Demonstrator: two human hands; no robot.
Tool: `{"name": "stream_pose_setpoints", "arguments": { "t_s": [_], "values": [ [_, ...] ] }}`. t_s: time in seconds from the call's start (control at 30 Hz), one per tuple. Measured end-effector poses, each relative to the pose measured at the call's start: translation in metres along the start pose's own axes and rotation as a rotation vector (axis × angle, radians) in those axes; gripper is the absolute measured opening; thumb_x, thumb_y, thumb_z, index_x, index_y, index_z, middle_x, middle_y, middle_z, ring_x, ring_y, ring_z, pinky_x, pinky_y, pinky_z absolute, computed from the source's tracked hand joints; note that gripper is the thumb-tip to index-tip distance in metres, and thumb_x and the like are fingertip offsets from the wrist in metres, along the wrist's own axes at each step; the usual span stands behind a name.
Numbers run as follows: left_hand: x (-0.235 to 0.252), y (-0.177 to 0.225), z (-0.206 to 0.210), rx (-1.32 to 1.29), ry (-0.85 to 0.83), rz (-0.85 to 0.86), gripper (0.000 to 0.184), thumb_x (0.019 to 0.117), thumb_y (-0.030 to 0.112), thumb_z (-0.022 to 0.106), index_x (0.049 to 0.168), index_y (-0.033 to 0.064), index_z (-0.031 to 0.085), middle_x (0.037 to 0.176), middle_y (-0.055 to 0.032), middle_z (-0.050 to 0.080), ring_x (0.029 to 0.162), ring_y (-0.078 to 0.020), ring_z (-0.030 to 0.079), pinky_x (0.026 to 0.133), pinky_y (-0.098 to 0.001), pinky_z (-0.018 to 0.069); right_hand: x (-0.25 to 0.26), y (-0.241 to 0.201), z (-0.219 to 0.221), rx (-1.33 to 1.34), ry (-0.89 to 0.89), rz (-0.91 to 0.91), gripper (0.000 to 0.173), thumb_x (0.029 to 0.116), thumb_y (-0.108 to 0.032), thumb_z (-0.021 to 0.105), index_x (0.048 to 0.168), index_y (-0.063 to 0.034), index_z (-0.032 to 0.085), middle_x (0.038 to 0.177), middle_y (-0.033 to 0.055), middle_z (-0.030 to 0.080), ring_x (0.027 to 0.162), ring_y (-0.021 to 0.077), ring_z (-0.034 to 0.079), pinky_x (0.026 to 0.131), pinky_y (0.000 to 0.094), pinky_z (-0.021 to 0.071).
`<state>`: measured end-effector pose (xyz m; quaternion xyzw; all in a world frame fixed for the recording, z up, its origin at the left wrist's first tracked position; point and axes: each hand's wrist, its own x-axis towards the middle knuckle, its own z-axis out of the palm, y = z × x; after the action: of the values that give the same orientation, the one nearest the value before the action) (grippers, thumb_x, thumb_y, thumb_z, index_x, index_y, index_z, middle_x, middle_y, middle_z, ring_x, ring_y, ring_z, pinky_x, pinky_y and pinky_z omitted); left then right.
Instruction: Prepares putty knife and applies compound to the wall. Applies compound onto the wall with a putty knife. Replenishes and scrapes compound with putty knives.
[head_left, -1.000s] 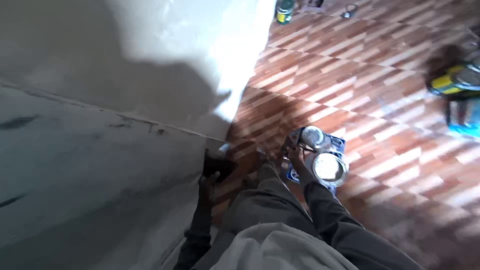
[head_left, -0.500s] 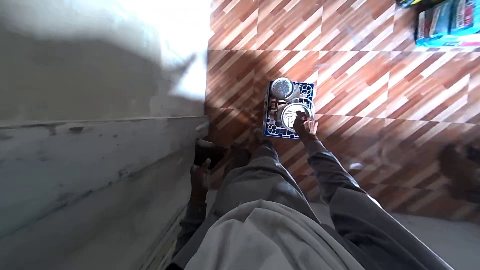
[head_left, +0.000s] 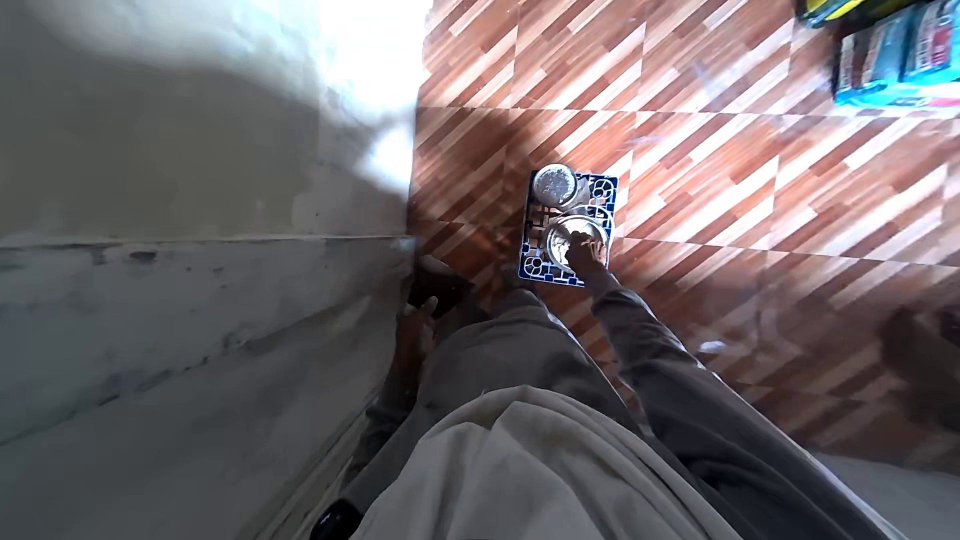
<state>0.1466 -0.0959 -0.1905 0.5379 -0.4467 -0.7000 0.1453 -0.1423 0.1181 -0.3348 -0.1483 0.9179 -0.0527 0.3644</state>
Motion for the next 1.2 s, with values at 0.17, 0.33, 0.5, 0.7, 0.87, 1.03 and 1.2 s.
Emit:
{"name": "stream_pose_setpoints", "arguments": {
  "t_s": [0.17, 0.33, 0.5, 0.7, 0.87, 1.03, 1.2],
  "values": [
    [0.038, -0.002, 0.014, 0.351, -0.089, -0.012, 0.042, 0.0984, 0.018, 0.069, 0.134, -0.0008, 0.055, 0.118, -0.0139, 0.069, 0.101, -0.0180, 0.070, 0.086, -0.0366, 0.0601, -0.050, 0.014, -0.034, 0.115, 0.144, 0.064, 0.032, 0.0983, -0.020, 0.055, 0.126, -0.0086, 0.067, 0.119, 0.0245, 0.069, 0.110, 0.0458, 0.066, 0.088, 0.0692, 0.0491],
    [0.064, 0.014, 0.053, 0.571, -0.379, -0.043, 0.043, 0.1021, 0.017, 0.062, 0.141, 0.0018, 0.053, 0.130, -0.0175, 0.063, 0.114, -0.0217, 0.064, 0.097, -0.0407, 0.0542, -0.105, 0.016, -0.063, 0.306, 0.384, 0.033, 0.033, 0.1023, -0.027, 0.056, 0.128, -0.0132, 0.069, 0.117, 0.0184, 0.072, 0.107, 0.0401, 0.068, 0.092, 0.0659, 0.0503],
    [0.072, 0.018, 0.097, 0.918, -0.731, 0.116, 0.035, 0.1091, 0.020, 0.047, 0.128, -0.0053, 0.063, 0.124, -0.0223, 0.065, 0.115, -0.0269, 0.062, 0.103, -0.0433, 0.0482, -0.149, 0.012, -0.082, 0.391, 0.622, -0.076, 0.029, 0.1032, -0.021, 0.055, 0.125, -0.0113, 0.072, 0.112, 0.0147, 0.073, 0.100, 0.0337, 0.071, 0.089, 0.0610, 0.0538],
    [0.079, -0.021, 0.166, 0.699, -0.777, 0.140, 0.046, 0.1020, 0.021, 0.061, 0.141, -0.0002, 0.053, 0.132, -0.0234, 0.061, 0.120, -0.0324, 0.061, 0.101, -0.0509, 0.0515, -0.192, -0.006, -0.099, 0.457, 0.855, -0.166, 0.026, 0.1028, -0.017, 0.058, 0.122, -0.0088, 0.073, 0.108, 0.0124, 0.075, 0.094, 0.0252, 0.072, 0.086, 0.0503, 0.0576],
    [0.061, -0.013, 0.212, 0.671, -0.820, 0.047, 0.054, 0.1007, 0.020, 0.063, 0.148, 0.0022, 0.043, 0.137, -0.0260, 0.056, 0.117, -0.0381, 0.061, 0.093, -0.0564, 0.0543, -0.211, -0.009, -0.105, 0.549, 0.921, -0.183, 0.024, 0.1007, -0.015, 0.060, 0.120, -0.0088, 0.074, 0.105, 0.0095, 0.074, 0.089, 0.0184, 0.071, 0.083, 0.0423, 0.0587],
    [0.037, 0.013, 0.232, 0.494, -0.921, 0.054, 0.040, 0.1008, 0.012, 0.061, 0.139, 0.0033, 0.053, 0.121, -0.0175, 0.065, 0.101, -0.0254, 0.067, 0.083, -0.0455, 0.0590, -0.220, 0.006, -0.107, 0.618, 1.002, -0.341, 0.022, 0.1017, -0.012, 0.060, 0.117, -0.0053, 0.074, 0.109, 0.0083, 0.074, 0.095, 0.0107, 0.071, 0.086, 0.0304, 0.0588],
    [-0.004, 0.079, 0.238, 0.162, -1.111, -0.173, 0.033, 0.1003, -0.001, 0.049, 0.133, 0.0027, 0.055, 0.113, -0.0144, 0.068, 0.095, -0.0251, 0.070, 0.081, -0.0449, 0.0603, -0.238, 0.027, -0.122, 0.623, 1.056, -0.616, 0.024, 0.0999, -0.002, 0.057, 0.116, 0.0022, 0.074, 0.122, 0.0138, 0.072, 0.113, 0.0173, 0.069, 0.100, 0.0326, 0.0569]
  ]
}}
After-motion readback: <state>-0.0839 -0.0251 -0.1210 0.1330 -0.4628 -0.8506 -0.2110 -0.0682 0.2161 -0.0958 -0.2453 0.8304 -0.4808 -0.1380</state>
